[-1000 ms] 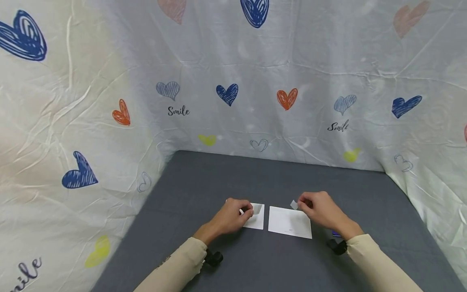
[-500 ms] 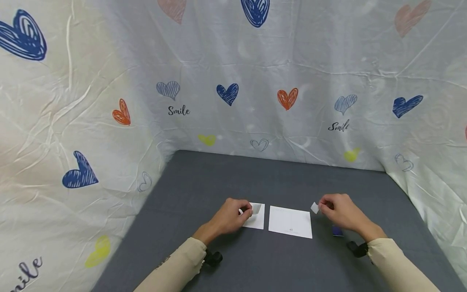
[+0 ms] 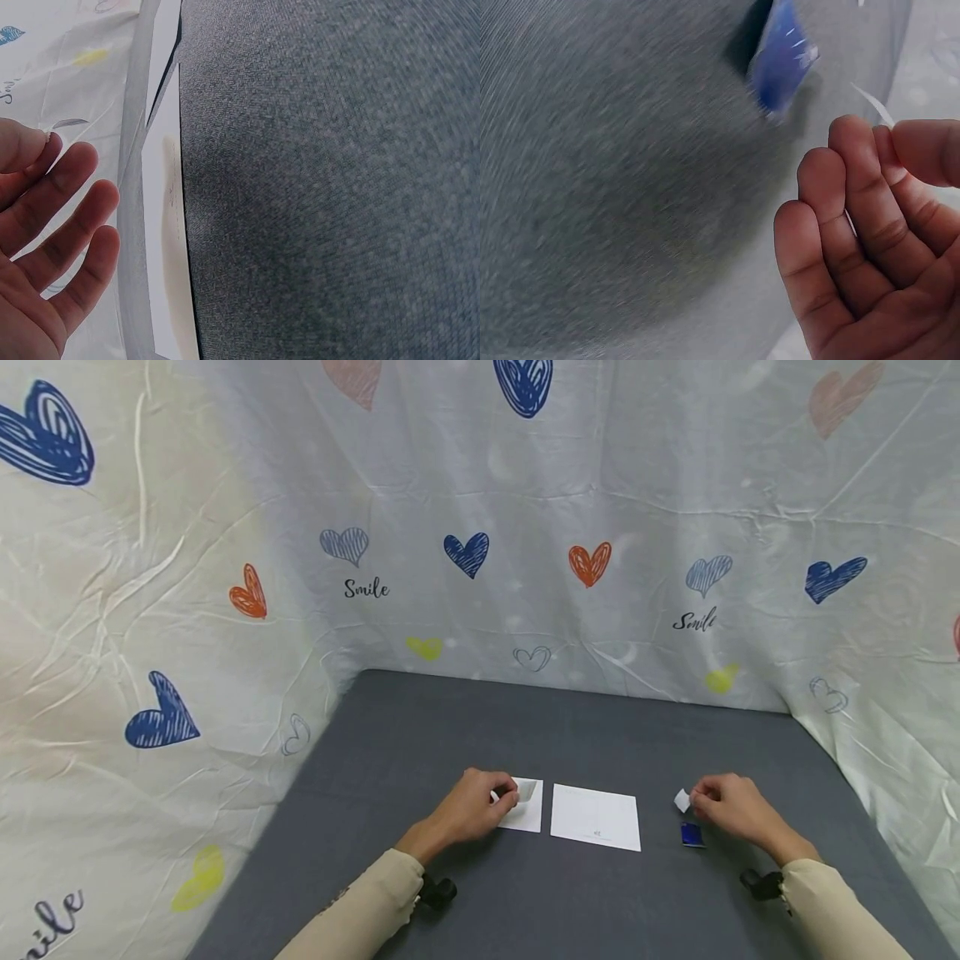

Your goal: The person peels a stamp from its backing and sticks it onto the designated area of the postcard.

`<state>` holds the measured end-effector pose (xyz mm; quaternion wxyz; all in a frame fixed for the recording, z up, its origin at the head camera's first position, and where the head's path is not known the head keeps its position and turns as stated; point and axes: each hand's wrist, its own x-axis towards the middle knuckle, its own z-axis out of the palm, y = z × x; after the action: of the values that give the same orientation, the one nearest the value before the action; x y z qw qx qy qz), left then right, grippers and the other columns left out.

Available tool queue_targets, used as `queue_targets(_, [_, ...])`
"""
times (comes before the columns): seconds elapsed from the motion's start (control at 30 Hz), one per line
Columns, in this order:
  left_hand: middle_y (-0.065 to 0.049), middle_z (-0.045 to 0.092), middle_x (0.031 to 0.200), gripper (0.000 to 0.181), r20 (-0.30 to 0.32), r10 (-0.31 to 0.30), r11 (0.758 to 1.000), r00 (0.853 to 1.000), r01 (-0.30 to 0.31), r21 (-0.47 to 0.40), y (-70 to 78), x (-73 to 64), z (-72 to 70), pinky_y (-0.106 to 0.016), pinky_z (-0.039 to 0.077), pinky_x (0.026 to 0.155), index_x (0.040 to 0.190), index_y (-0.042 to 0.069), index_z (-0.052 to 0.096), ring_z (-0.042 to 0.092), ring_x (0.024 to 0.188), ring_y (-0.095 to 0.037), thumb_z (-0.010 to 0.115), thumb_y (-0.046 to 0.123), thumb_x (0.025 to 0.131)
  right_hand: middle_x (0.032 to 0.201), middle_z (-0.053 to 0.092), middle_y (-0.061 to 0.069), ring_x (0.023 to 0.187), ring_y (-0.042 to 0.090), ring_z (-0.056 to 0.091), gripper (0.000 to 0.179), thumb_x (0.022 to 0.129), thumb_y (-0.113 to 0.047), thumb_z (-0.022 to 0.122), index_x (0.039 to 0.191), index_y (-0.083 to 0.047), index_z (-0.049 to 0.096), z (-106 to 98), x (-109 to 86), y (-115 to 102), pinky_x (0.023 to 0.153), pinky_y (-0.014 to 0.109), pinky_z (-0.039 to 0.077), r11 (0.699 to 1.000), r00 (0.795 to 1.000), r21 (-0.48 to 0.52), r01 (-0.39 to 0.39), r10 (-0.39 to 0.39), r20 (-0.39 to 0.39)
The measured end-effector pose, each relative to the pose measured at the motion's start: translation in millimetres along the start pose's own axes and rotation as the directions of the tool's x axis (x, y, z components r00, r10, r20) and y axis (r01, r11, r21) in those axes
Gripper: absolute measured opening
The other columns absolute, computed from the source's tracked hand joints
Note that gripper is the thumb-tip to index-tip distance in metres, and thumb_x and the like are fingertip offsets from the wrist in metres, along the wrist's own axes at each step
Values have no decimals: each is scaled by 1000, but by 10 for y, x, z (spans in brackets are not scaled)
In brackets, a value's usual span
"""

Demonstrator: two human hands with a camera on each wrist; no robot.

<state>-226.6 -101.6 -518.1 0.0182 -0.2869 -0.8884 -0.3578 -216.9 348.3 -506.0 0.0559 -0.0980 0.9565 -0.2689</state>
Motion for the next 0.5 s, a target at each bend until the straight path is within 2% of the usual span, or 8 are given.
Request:
queue_targets(0.17, [3,79,89,10,-8,9,1000,1000,-9,-3,-17,-4,12,-25,57,74,98,10,80,65,80,-4,71,10,101,77,71,-6,68,11,61,21,106,-18,68,89,-11,77,-3,-10,123,60,28,47,999,999,-18,-34,34,9])
queue_targets(0.37, [3,79,91,10,3,-8,1000,1000,8,14,-16,2,-1,-24,56,76,100,11,81,65,81,-4,71,11,102,70,68,-7,63,11,56,19,98,-15,67,83,-10,77,-2,-20,239,58,29,45,996,998,-86,-40,35,-53])
queue_targets(0.5, [3,79,90,10,0,-2,1000,1000,2,13,-28,4,-7,-24,56,75,100,10,81,65,80,-4,71,10,102,71,67,-4,63,13,56,18,95,-14,67,84,-7,79,-11,-23,273,58,32,45,991,996,-111,-70,63,-68])
